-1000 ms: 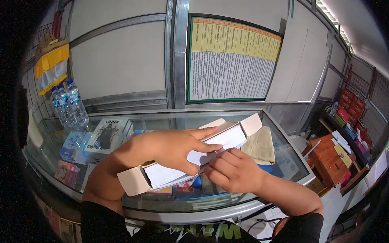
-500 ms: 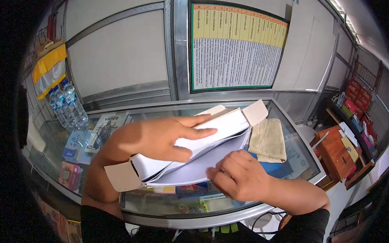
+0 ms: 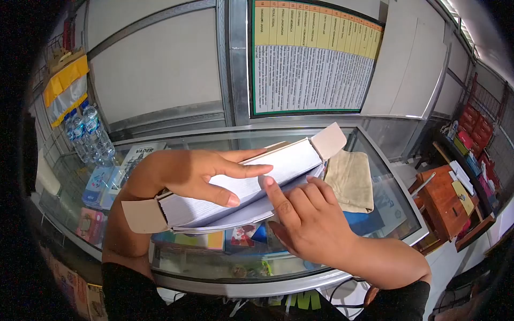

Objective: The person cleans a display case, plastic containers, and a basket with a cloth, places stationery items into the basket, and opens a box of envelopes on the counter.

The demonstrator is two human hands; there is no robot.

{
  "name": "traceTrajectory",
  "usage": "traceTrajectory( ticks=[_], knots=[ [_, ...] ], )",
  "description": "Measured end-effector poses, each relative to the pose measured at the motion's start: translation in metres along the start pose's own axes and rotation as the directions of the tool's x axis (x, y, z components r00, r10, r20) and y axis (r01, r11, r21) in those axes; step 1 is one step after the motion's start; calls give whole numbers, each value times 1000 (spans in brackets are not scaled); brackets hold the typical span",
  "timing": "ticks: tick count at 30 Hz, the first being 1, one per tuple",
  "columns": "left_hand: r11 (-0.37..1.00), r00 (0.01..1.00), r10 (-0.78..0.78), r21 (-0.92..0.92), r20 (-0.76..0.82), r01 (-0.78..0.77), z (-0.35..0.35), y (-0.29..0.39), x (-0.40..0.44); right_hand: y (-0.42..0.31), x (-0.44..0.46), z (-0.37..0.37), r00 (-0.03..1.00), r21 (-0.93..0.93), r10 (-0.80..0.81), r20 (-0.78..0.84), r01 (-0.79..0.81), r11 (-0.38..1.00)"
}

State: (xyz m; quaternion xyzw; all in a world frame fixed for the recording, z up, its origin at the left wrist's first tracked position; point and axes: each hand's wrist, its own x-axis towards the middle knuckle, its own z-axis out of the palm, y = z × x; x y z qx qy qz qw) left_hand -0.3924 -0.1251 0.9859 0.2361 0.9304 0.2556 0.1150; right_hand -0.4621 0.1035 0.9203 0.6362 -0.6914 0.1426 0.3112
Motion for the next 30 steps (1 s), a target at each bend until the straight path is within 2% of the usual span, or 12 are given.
traceTrajectory(
  ticks=[3,6,10,26,30],
  knots=[
    [999,998,-45,-3,34,45,1,1,1,2,-1,0,999,1,-13,42,12,1000],
    [998,998,22,-61,59,-18,0,-5,3,4,-2,-1,999,6,-22,50,22,1000],
    [992,997,25,-124,76,-16,-1,-4,4,6,-3,-1,998,42,-40,49,38,998],
    [985,998,-19,-170,61,29,0,-1,3,9,-7,-6,996,86,-89,17,88,992],
    [981,999,-9,-192,40,17,-1,-4,1,4,-7,-7,999,75,-50,9,49,996]
  ],
)
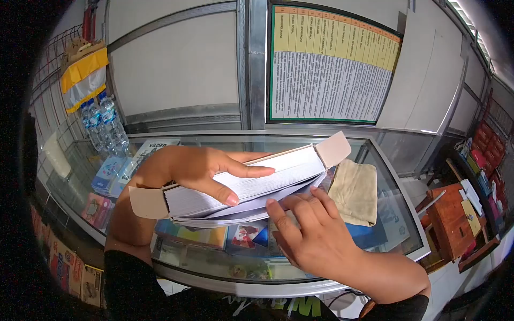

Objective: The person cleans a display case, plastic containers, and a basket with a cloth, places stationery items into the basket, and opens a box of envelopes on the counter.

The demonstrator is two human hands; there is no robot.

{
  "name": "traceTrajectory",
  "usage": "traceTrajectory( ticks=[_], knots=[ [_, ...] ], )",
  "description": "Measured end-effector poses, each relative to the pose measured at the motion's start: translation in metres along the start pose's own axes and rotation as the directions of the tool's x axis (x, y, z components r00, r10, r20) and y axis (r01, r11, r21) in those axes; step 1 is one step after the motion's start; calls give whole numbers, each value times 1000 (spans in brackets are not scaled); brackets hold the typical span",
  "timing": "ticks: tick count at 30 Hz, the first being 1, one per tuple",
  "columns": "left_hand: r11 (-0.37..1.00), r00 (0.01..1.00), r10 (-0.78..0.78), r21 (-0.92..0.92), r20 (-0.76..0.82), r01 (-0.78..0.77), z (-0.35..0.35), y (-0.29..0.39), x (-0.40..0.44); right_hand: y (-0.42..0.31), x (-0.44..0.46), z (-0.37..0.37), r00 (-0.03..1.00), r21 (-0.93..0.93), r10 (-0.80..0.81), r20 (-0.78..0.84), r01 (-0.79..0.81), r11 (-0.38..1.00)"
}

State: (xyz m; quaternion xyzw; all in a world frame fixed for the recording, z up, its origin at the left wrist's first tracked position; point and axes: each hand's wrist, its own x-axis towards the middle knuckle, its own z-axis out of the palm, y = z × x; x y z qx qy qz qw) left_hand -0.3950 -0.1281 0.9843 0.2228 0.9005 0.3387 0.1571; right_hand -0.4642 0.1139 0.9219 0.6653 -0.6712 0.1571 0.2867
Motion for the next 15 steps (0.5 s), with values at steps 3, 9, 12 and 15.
traceTrajectory(
  ticks=[3,9,12,15],
  knots=[
    [1000,1000,-1,8,-12,1,1,0,0,-2,-1,3,999,0,13,-35,-13,1000],
    [997,999,-4,80,-41,7,5,9,0,5,-1,11,997,43,-59,-55,61,997],
    [995,998,-65,80,-18,67,5,13,0,8,-2,12,993,138,-117,18,113,984],
    [997,1000,8,70,-9,-7,5,5,1,3,-1,10,997,119,-76,-10,77,990]
  ],
)
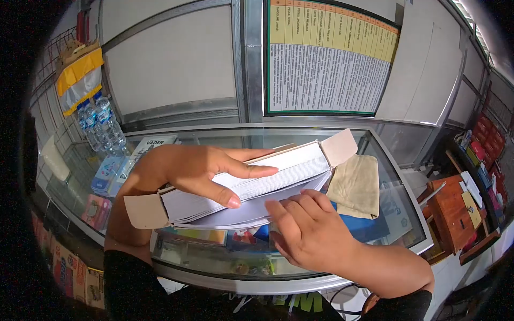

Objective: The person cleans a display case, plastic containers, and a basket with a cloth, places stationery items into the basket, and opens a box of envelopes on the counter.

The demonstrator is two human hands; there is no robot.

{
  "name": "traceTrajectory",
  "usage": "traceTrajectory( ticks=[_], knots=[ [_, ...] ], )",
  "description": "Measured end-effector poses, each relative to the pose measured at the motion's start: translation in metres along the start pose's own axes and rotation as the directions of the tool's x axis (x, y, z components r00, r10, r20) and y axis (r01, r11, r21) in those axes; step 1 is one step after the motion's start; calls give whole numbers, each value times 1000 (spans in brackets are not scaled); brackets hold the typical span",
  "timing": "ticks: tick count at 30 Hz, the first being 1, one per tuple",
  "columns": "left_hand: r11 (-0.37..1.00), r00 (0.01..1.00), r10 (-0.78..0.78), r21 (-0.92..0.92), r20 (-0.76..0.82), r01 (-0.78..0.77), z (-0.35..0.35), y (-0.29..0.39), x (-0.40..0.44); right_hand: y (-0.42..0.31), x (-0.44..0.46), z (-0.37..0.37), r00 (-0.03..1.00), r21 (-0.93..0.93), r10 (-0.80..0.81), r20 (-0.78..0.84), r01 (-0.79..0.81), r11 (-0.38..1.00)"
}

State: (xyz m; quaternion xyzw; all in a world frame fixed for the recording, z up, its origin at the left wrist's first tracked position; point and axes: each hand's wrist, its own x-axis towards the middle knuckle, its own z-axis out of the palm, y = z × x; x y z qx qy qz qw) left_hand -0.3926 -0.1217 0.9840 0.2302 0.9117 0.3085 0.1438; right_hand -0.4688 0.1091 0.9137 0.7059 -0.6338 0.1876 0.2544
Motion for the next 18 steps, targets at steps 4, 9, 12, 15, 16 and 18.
traceTrajectory(
  ticks=[4,9,12,15,16,18],
  knots=[
    [1000,1000,18,1,14,-18,-1,-2,0,-2,3,-1,1000,-54,6,-1,-6,999],
    [999,999,-36,-8,24,36,-2,3,-1,-1,3,-2,1000,-75,-18,16,19,997],
    [999,999,-28,-29,28,28,-4,-1,0,-1,3,-3,1000,-76,-14,18,15,997],
    [999,1000,-12,-45,29,13,-3,-7,1,-3,2,-4,1000,-72,-6,5,7,997],
    [999,1000,-2,-50,25,3,-3,-8,1,-4,1,-4,1000,-68,-3,-9,3,998],
    [999,1000,8,-54,22,-7,-2,-8,1,-5,1,-5,1000,-64,1,-26,-2,998]
  ],
)
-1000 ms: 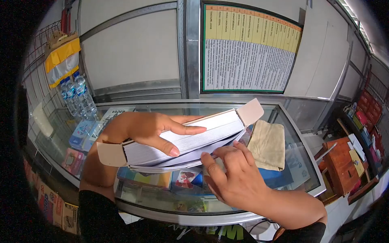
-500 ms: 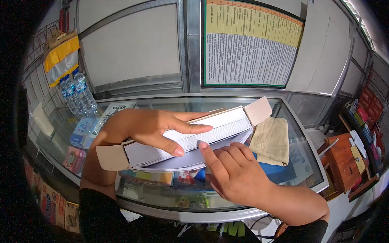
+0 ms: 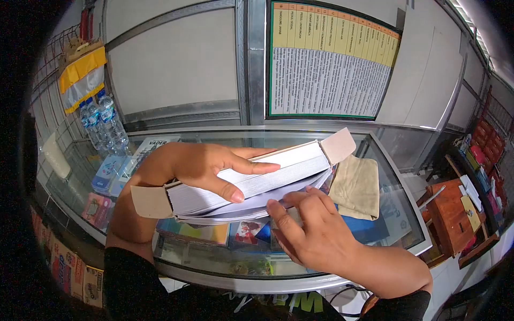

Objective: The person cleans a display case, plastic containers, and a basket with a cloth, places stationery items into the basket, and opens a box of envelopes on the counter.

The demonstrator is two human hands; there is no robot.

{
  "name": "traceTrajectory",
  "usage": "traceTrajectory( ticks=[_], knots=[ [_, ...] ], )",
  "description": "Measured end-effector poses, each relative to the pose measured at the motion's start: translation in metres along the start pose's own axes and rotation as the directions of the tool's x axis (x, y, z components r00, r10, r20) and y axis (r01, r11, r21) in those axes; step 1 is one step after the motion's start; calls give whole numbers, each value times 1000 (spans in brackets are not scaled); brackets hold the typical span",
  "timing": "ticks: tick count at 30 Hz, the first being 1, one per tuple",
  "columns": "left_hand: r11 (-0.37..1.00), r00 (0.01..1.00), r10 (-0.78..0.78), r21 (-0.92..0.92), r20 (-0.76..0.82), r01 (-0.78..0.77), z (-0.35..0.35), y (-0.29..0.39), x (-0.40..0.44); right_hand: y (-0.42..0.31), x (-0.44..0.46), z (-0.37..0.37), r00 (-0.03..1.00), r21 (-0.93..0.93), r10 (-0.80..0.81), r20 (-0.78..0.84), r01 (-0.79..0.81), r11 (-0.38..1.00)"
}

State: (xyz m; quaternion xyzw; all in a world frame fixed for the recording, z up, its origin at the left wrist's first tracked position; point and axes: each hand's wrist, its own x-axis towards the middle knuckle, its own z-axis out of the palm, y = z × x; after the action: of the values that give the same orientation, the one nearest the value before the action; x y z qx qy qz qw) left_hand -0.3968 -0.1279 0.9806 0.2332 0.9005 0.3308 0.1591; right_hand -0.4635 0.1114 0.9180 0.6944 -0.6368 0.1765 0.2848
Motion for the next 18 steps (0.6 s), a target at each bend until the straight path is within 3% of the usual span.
traceTrajectory(
  ticks=[4,7,12,18],
  knots=[
    [998,1000,25,57,-9,-24,2,5,0,-2,1,-2,998,-4,41,-40,-42,999],
    [995,999,-35,88,-7,35,2,10,0,0,2,-3,998,14,-17,53,16,1000],
    [993,997,-73,93,-1,72,2,14,0,0,-5,7,1000,34,-28,-5,28,999],
    [995,998,-57,85,1,56,3,13,0,-4,-4,4,993,-84,45,112,-36,996]
  ],
)
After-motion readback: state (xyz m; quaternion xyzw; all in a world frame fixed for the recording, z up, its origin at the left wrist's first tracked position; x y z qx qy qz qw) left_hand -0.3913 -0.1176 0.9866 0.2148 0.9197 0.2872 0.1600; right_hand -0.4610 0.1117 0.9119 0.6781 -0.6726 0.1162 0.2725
